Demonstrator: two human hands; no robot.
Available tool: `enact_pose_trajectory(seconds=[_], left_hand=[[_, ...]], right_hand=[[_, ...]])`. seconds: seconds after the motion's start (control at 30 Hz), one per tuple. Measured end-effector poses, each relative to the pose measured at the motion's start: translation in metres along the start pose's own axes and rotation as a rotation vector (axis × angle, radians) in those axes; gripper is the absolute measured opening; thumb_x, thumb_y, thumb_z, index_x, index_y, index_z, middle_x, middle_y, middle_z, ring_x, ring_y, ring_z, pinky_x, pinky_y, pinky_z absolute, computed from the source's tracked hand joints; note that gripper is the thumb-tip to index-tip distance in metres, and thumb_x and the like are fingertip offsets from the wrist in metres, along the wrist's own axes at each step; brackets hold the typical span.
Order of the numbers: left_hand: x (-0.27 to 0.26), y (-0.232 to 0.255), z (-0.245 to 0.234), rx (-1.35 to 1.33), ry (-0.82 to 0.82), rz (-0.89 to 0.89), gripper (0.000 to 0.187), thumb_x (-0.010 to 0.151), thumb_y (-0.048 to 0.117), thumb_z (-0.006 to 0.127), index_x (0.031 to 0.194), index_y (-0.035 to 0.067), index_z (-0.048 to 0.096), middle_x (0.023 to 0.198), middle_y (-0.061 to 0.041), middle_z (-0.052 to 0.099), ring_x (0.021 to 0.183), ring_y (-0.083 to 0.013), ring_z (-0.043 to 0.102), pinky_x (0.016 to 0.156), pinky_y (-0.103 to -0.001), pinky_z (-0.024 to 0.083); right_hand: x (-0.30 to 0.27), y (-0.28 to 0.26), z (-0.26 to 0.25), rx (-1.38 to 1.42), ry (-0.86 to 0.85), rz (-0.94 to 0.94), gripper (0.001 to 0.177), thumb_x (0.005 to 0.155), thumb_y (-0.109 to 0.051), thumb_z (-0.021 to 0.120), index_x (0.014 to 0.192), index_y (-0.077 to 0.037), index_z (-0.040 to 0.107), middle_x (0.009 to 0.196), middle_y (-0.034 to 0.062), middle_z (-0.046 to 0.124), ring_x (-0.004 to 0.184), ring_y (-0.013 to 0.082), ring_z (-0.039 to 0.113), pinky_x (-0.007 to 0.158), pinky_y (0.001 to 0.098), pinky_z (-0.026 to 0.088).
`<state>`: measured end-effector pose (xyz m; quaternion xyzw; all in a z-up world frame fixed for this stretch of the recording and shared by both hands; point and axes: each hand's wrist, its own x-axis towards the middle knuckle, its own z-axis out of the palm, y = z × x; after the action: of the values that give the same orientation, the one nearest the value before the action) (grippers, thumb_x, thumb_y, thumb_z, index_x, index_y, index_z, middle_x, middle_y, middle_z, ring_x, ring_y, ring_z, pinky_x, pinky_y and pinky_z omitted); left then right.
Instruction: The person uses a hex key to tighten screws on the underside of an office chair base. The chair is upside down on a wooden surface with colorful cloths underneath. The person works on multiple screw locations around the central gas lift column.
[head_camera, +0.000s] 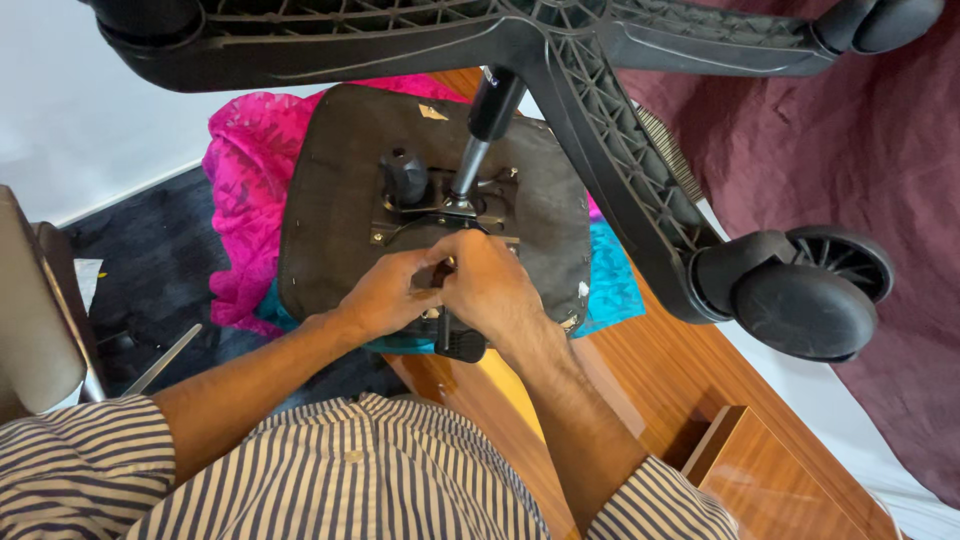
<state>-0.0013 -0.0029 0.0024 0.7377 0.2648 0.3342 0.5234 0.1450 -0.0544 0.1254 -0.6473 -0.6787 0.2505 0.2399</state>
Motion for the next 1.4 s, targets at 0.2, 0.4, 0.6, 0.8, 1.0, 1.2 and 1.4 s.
enact_pose_trajectory(seconds=[0.2,0.4,0.6,0.8,1.0,1.2,1.4], left_hand=[[0.001,0.013,0.004,0.069,0.063,-0.412,0.039,0.077,0.015,0.082,0.108,-0.002,0.065,0.088,-0.014,0.076,0.079,-0.0245,0.079,0.070,-0.037,0.061],[0.002,0.008,0.006,-0.110,-0.023,-0.205,0.048,0.082,0.017,0.076,0.127,0.005,0.067,0.091,-0.011,0.074,0.073,-0.0173,0.071,0.069,-0.034,0.058],[0.003,0.004,0.010,0.047,0.098,-0.111,0.036,0.077,0.016,0.083,0.105,-0.001,0.068,0.089,-0.009,0.076,0.082,-0.0124,0.074,0.073,-0.031,0.059],[0.002,0.011,0.009,0.147,0.076,-0.181,0.032,0.080,0.016,0.079,0.107,0.001,0.070,0.090,-0.011,0.074,0.078,-0.0175,0.073,0.072,-0.032,0.058],[0.000,0.013,0.011,0.261,0.067,-0.296,0.036,0.078,0.027,0.084,0.098,0.000,0.072,0.079,-0.015,0.076,0.069,-0.0237,0.075,0.065,-0.035,0.056],[0.009,0.011,0.009,0.250,0.022,-0.183,0.029,0.083,0.025,0.078,0.101,0.003,0.072,0.077,-0.013,0.073,0.068,-0.0197,0.076,0.065,-0.034,0.057],[0.003,0.008,0.017,0.038,0.078,-0.117,0.035,0.077,0.018,0.079,0.108,0.004,0.069,0.087,-0.011,0.076,0.078,-0.0214,0.072,0.074,-0.034,0.057]], right_hand=[[0.001,-0.004,0.002,-0.158,-0.014,0.181,0.028,0.081,-0.025,0.080,0.101,-0.005,0.077,0.092,0.0201,0.075,0.092,0.0361,0.073,0.085,0.0432,0.056],[-0.003,0.004,-0.003,0.028,-0.036,-0.031,0.029,0.073,-0.006,0.069,0.100,-0.005,0.076,0.092,0.0168,0.077,0.089,0.0313,0.077,0.079,0.0401,0.059],[-0.002,0.007,-0.001,-0.094,0.003,0.104,0.019,0.081,-0.010,0.075,0.099,-0.006,0.080,0.091,0.0186,0.077,0.090,0.0325,0.075,0.082,0.0403,0.057],[0.001,0.005,-0.005,-0.009,-0.110,0.013,0.031,0.074,-0.004,0.069,0.104,-0.006,0.077,0.092,0.0166,0.078,0.090,0.0308,0.077,0.079,0.0404,0.059],[0.004,0.001,-0.003,-0.241,-0.011,0.310,0.029,0.090,-0.033,0.078,0.103,-0.007,0.078,0.097,0.0199,0.075,0.097,0.0369,0.072,0.089,0.0444,0.055],[0.000,0.008,-0.011,0.016,-0.016,-0.098,0.031,0.077,-0.023,0.067,0.101,-0.006,0.077,0.102,0.0171,0.078,0.099,0.0311,0.074,0.085,0.0414,0.057],[0.003,0.010,-0.007,-0.207,-0.024,0.341,0.038,0.086,-0.042,0.077,0.093,-0.005,0.079,0.094,0.0190,0.077,0.097,0.0341,0.074,0.090,0.0404,0.057]])
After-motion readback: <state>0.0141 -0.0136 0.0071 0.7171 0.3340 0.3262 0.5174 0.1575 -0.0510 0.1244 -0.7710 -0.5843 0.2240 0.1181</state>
